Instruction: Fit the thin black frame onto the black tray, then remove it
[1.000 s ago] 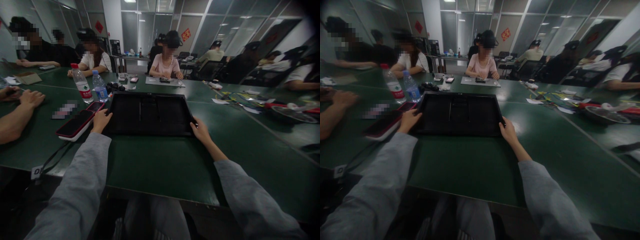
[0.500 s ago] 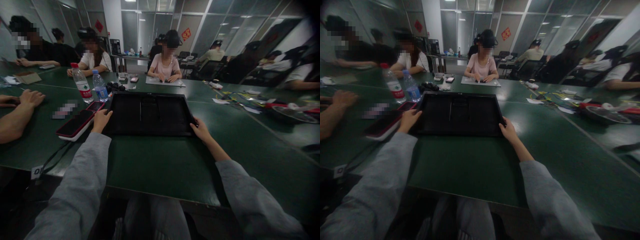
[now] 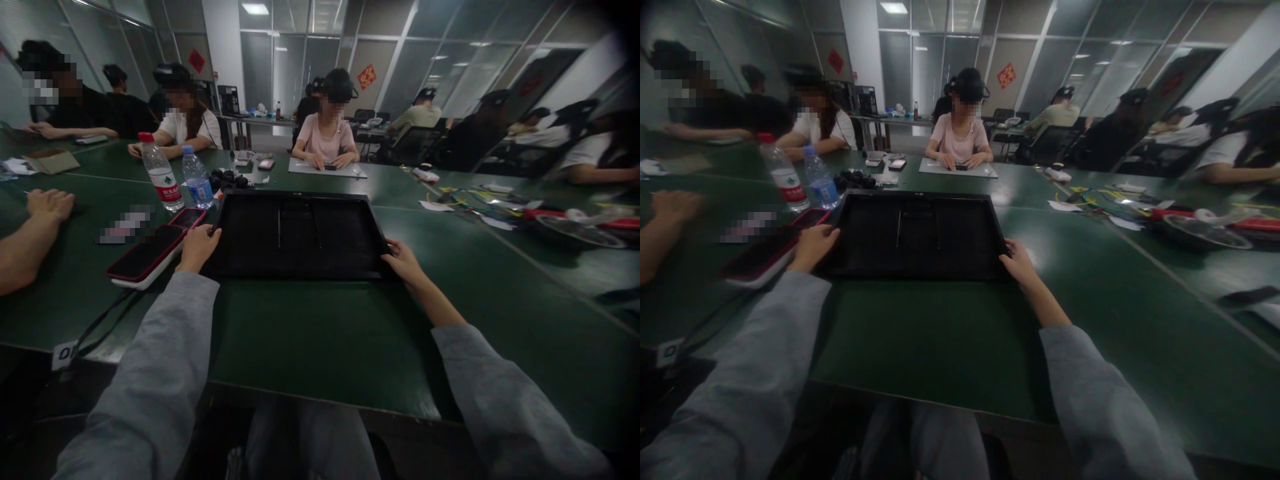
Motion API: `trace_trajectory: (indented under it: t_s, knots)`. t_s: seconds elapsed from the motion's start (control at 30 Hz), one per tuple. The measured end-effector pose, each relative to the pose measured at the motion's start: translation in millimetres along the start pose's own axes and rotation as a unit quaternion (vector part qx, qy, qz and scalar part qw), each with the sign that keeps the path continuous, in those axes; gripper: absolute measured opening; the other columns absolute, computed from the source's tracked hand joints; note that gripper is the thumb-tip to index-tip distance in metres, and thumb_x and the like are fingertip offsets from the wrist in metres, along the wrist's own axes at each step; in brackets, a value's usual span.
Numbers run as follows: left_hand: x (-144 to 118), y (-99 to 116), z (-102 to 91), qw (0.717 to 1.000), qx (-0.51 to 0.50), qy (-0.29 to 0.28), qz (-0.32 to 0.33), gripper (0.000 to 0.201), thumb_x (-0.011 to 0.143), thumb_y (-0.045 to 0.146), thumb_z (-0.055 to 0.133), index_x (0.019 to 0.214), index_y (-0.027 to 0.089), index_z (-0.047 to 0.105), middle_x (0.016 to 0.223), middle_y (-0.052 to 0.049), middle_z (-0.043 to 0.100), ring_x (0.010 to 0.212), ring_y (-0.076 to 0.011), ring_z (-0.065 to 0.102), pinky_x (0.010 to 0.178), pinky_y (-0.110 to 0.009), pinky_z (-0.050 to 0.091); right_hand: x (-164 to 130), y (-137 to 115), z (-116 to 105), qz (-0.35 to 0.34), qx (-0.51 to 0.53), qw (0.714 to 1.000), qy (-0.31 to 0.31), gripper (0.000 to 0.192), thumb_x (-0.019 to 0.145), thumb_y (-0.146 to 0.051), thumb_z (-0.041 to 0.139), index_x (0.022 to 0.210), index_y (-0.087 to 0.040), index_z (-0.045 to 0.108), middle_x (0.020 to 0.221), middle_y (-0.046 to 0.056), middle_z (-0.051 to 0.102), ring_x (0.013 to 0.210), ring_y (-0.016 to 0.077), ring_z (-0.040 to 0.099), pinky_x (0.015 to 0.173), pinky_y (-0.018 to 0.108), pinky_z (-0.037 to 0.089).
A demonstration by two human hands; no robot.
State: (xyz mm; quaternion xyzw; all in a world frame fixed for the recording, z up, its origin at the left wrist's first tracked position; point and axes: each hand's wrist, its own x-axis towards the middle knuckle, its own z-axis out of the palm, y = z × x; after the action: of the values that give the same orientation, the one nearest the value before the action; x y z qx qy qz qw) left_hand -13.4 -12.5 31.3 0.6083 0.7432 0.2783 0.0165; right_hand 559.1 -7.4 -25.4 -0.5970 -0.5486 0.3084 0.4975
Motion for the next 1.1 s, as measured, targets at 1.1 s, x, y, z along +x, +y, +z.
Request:
trace_trajectory:
  t_s: [1.1]
  knots:
    - [5, -1, 14.4, 0.994, -0.102, -0.011, -0.023, 0.051, 0.099, 0.058, 0.050, 0.098, 0.017, 0.081, 0.108, -0.015, 0.082, 0.109, -0.0313, 0.075, 0.093, -0.036, 0.054, -3, -12, -26, -0.005, 0.007, 1.000, 0.019, 0.058, 0.073, -0.050, 0.077, 0.126, -0.028, 0.071, 0.088, 0.004, 0.081, 0.077, 0.0300, 0.078, 0.082, 0.053, 0.068]
